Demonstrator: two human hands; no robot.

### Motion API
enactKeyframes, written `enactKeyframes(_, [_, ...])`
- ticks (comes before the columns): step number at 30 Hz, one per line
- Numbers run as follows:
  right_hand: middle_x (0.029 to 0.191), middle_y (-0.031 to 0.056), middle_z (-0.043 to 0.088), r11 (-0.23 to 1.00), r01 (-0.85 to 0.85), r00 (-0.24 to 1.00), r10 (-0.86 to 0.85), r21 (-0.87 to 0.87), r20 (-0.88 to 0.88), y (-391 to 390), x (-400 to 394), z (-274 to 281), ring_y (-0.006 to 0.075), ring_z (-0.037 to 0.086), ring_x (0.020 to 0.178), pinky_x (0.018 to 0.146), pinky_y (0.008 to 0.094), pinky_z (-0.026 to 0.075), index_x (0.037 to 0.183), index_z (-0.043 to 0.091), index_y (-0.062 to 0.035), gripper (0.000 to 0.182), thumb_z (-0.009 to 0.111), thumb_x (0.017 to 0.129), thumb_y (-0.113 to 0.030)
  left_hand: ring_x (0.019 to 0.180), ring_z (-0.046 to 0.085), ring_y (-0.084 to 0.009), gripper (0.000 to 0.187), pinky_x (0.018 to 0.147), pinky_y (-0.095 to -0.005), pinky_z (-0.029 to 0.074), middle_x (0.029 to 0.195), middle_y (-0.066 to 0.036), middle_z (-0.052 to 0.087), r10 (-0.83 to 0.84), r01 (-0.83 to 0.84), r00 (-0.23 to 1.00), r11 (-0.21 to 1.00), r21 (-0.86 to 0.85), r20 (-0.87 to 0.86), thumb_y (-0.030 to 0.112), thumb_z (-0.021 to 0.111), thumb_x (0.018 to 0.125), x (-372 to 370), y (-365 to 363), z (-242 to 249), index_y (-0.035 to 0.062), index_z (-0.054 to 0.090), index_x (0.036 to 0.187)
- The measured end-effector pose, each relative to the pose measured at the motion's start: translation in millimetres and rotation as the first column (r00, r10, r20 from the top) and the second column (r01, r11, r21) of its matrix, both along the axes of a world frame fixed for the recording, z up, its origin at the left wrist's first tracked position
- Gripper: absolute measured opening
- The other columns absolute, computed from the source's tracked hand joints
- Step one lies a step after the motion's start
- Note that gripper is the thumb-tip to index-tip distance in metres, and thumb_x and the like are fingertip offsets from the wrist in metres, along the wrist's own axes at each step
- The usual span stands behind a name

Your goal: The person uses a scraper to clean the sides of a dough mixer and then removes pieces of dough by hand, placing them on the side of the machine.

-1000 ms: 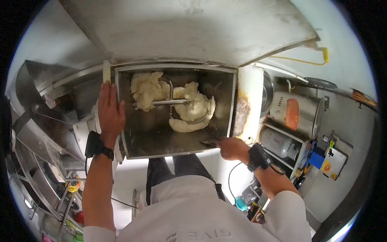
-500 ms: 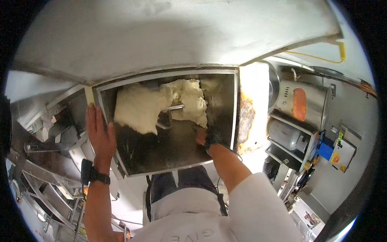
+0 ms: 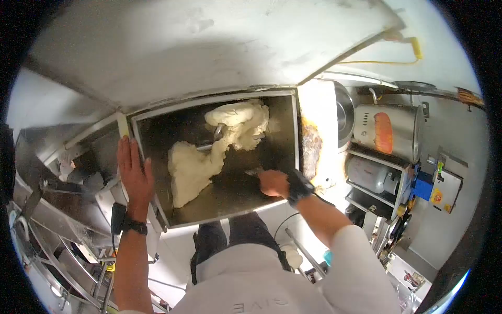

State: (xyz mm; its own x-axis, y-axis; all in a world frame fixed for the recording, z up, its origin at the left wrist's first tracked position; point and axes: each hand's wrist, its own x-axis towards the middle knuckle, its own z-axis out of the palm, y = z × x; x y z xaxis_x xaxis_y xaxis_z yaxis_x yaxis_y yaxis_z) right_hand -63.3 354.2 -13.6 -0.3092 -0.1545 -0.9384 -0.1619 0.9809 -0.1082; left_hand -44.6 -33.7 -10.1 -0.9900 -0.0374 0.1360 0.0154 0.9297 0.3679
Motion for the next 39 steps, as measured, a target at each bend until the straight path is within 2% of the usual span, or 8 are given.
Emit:
enactKeyframes(5, [0.113, 0.0225, 0.065, 0.997, -0.082, 0.992, 0.080, 0.012, 0.095, 4, 1, 107, 0.0385, 0.064, 0.102, 0.088, 0.0472, 0.051, 0.126, 0.056, -0.0014, 0.042, 0.045, 0.086, -0.006, 0.144, 0.025, -0.0394, 0.055, 0.117, -0.0517, 0.024, 0.155, -0.020, 0.029, 0.011, -0.010, 1.000, 0.999, -0.033, 0.003, 0.021, 0.050, 0.097, 1, 0, 5, 0.0017, 0.037, 0.147])
enactKeyframes(8, [0.112, 0.0200, 0.066, 0.989, -0.138, 0.990, 0.136, -0.053, -0.040, 28, 14, 115, 0.0366, 0.065, 0.101, 0.087, 0.0459, 0.052, 0.126, 0.057, -0.0025, 0.041, 0.046, 0.087, -0.006, 0.145, 0.024, -0.0391, 0.055, 0.117, -0.0515, 0.024, 0.155, -0.021, 0.028, 0.020, -0.020, 1.000, 0.999, -0.032, -0.004, 0.020, 0.050, 0.097, 2, 1, 3, 0.0017, 0.036, 0.147])
enactKeyframes(19, [0.115, 0.0208, 0.065, 0.977, -0.163, 0.980, 0.176, -0.141, 0.088, 47, 8, 82, 0.0355, 0.063, 0.104, 0.094, 0.0427, 0.050, 0.130, 0.056, -0.0011, 0.042, 0.044, 0.090, -0.007, 0.144, 0.026, -0.0390, 0.056, 0.118, -0.0516, 0.023, 0.154, -0.021, 0.031, 0.021, -0.020, 1.000, 1.000, -0.020, 0.007, 0.018, 0.051, 0.096, -1, 0, 5, 0.0008, 0.035, 0.147])
enactKeyframes(24, [0.103, 0.0223, 0.068, 0.997, -0.060, 0.967, 0.048, 0.042, 0.250, 9, -11, 90, 0.0372, 0.067, 0.093, 0.075, 0.0432, 0.058, 0.119, 0.061, 0.0050, 0.040, 0.046, 0.084, -0.006, 0.144, 0.027, -0.0392, 0.055, 0.117, -0.0510, 0.024, 0.154, -0.022, 0.031, 0.017, -0.016, 1.000, 0.999, -0.029, 0.015, 0.018, 0.051, 0.095, -2, -1, 4, 0.0001, 0.037, 0.146])
enactKeyframes(29, [0.088, 0.0200, 0.070, 0.968, -0.248, 0.919, 0.250, -0.046, 0.304, 32, 5, 21, 0.0314, 0.072, 0.074, 0.060, 0.0404, 0.060, 0.093, 0.068, 0.0083, 0.027, 0.052, 0.086, -0.012, 0.143, 0.027, -0.0407, 0.055, 0.117, -0.0507, 0.025, 0.154, -0.023, 0.031, 0.002, -0.002, 1.000, 1.000, -0.014, 0.010, 0.020, 0.050, 0.096, -3, -1, 3, -0.0012, 0.038, 0.145])
enactKeyframes(31, [0.095, 0.0233, 0.068, 0.990, -0.041, 0.956, 0.001, 0.132, 0.293, 19, 9, 6, 0.0337, 0.071, 0.068, 0.053, 0.0408, 0.061, 0.119, 0.058, 0.0013, 0.038, 0.046, 0.084, -0.007, 0.142, 0.028, -0.0421, 0.054, 0.116, -0.0522, 0.025, 0.152, -0.023, 0.033, -0.004, 0.004, 1.000, 1.000, -0.013, 0.012, 0.020, 0.050, 0.096, -3, -1, 3, -0.0020, 0.038, 0.144])
enactKeyframes(36, [0.081, 0.0253, 0.070, 0.982, 0.054, 0.977, -0.090, 0.182, 0.195, 1, 11, -38, 0.0323, 0.070, 0.061, 0.049, 0.0411, 0.056, 0.080, 0.068, 0.0097, 0.029, 0.046, 0.086, -0.010, 0.141, 0.029, -0.0438, 0.055, 0.115, -0.0535, 0.025, 0.151, -0.025, 0.034, 0.007, -0.005, 0.999, 0.999, -0.041, 0.046, 0.020, 0.050, 0.095, -4, 0, 6, -0.0026, 0.038, 0.144])
enactKeyframes(39, [0.078, 0.0214, 0.069, 0.991, -0.130, 0.984, 0.125, 0.033, 0.127, 38, 42, -131, 0.0321, 0.068, 0.060, 0.053, 0.0433, 0.056, 0.083, 0.070, 0.0055, 0.025, 0.050, 0.085, -0.010, 0.142, 0.028, -0.0442, 0.056, 0.116, -0.0532, 0.024, 0.152, -0.025, 0.032, 0.001, 0.001, 0.999, 0.999, -0.037, 0.044, 0.020, 0.050, 0.095, -4, 0, 6, -0.0022, 0.038, 0.145])
